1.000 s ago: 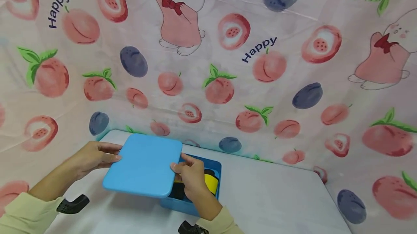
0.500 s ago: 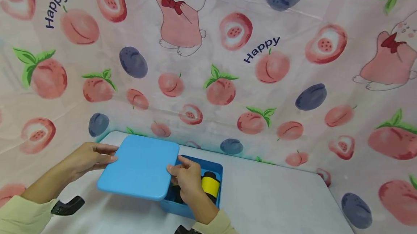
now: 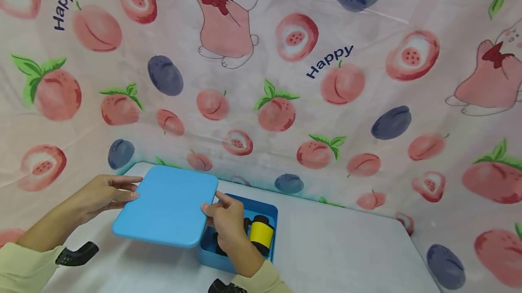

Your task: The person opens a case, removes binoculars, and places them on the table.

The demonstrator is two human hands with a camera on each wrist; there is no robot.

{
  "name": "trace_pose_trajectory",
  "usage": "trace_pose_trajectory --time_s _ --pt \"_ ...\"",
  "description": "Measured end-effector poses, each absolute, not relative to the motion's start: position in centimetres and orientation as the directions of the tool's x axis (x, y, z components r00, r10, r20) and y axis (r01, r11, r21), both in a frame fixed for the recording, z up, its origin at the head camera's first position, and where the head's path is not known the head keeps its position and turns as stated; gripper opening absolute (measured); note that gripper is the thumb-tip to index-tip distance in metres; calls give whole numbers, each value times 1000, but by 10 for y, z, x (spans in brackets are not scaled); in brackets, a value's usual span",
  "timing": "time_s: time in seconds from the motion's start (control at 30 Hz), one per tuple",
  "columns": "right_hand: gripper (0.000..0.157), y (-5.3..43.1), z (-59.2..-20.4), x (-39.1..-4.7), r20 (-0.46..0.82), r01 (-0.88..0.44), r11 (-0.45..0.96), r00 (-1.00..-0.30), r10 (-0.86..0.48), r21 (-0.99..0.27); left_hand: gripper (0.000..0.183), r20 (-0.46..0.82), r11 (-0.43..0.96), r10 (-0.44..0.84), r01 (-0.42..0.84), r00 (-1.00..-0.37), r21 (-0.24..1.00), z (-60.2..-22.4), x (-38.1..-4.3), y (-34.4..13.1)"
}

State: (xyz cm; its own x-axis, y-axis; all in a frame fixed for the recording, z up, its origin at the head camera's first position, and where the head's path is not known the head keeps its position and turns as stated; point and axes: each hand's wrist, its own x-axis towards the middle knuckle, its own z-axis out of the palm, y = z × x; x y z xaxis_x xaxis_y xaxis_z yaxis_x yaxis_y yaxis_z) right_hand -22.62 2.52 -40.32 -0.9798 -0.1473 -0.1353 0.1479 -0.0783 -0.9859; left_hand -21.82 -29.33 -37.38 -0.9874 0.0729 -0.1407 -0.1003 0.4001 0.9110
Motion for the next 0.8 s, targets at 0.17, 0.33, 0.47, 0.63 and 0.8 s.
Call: trace_pose_trajectory --time_s 0.17,0.33,0.47,0.63,0.8 --pt "62 14 -404 -225 -148 162 -99 -979 -141 -982 66 -140 402 86 -94 -986 911 -374 -217 -305" --pt "61 11 -408 -223 -154 164 -85 -981 -120 -983 68 -147 379 106 -96 -983 920 -382 -219 -308" --pt "60 10 -408 -225 -151 158 -75 -984 -97 -985 71 -156 362 128 -100 -979 927 -383 -224 -307" --pt "61 6 -408 -223 -161 166 -59 -983 -83 -984 73 -167 345 143 -109 -976 932 -384 -225 -309" --pt "67 0 -407 -221 -152 158 -69 -984 -91 -985 73 -164 330 136 -111 -977 938 -386 -224 -315"
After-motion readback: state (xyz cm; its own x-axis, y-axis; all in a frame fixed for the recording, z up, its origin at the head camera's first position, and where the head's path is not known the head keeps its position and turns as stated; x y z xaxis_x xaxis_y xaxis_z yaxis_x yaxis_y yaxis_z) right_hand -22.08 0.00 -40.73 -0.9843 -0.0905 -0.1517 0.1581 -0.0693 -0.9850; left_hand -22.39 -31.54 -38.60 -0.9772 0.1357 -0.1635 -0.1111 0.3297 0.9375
